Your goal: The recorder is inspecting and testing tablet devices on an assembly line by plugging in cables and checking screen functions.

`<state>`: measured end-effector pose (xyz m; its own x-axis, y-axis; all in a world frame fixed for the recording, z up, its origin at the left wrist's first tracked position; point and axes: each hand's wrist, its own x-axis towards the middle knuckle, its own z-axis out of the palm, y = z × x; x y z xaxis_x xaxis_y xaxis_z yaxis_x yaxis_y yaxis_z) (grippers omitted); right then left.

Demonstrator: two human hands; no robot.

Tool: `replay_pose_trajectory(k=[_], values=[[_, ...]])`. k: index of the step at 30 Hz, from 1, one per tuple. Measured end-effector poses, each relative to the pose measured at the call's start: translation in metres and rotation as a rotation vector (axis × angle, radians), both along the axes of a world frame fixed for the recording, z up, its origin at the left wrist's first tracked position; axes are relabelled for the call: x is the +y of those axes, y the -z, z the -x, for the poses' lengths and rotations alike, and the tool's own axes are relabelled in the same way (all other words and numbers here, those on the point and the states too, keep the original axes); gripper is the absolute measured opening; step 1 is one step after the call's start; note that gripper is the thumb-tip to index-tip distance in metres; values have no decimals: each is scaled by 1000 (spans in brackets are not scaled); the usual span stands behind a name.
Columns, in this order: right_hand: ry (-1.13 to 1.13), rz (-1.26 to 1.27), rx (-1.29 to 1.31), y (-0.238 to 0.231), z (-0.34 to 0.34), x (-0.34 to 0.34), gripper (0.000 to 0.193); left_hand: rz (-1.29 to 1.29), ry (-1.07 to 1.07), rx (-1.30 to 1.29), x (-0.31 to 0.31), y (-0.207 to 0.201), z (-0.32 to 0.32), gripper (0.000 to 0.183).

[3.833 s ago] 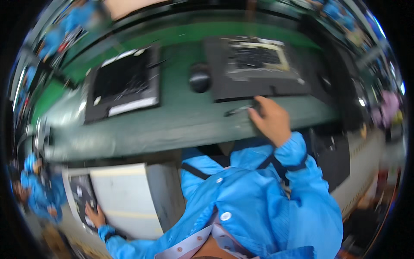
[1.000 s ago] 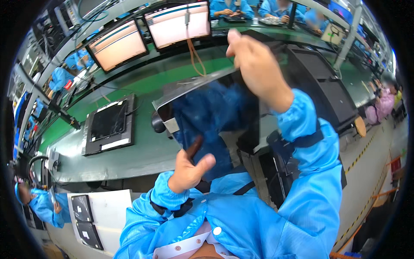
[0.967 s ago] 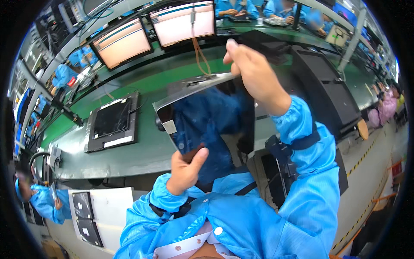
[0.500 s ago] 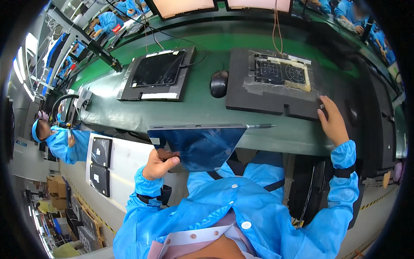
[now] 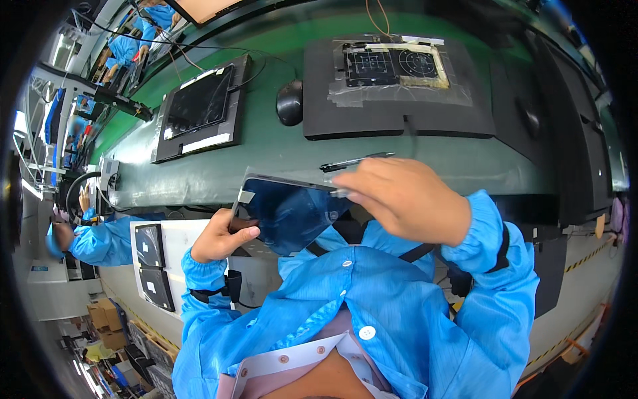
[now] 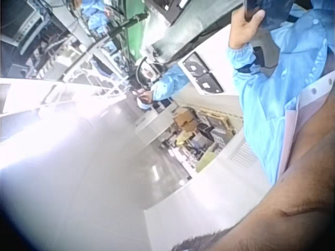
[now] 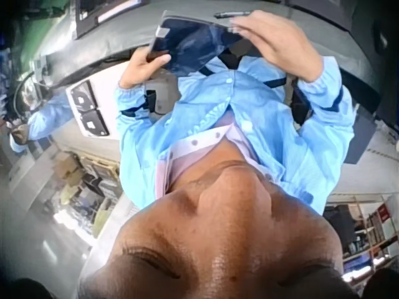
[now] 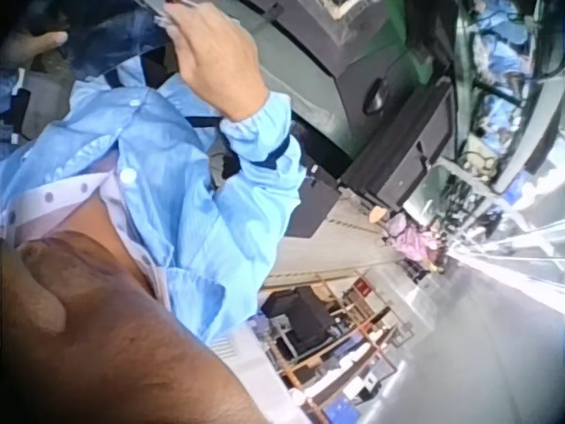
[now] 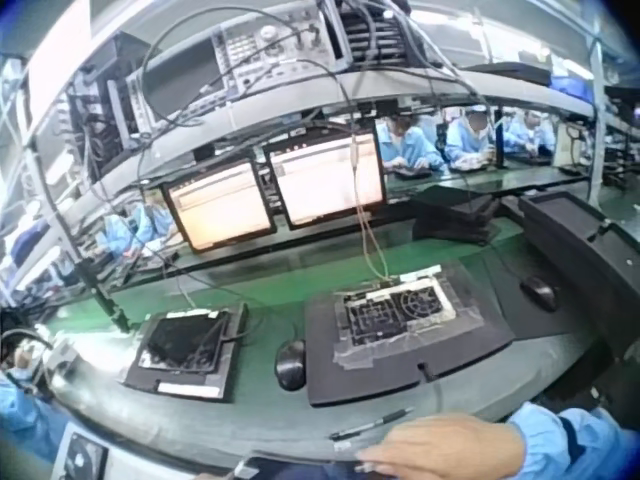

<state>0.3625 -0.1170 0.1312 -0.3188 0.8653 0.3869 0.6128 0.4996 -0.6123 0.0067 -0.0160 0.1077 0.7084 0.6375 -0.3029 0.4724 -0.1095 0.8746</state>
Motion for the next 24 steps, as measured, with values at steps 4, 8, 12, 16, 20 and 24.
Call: replay_pose_trajectory(k=[4, 8, 12, 16, 20, 24], values=[[-39, -112, -5, 3, 3, 9, 18, -32, 82, 18, 0, -2, -3, 33], [-54, -186, -54, 4, 3, 16, 20, -72, 175, 23, 0, -4, -4, 36], [-67, -197, -172, 6, 1, 15, 28, -59, 161, -32, -1, -6, -11, 38], [-95, -193, -259, -1, 0, 16, 28, -89, 191, 22, 1, -4, -13, 40], [-138, -165, -323, -4, -2, 19, 28, -69, 231, 65, 5, -3, -17, 41], [-196, -157, -277, -2, -8, 23, 27, -80, 216, 22, 6, -2, -28, 40]])
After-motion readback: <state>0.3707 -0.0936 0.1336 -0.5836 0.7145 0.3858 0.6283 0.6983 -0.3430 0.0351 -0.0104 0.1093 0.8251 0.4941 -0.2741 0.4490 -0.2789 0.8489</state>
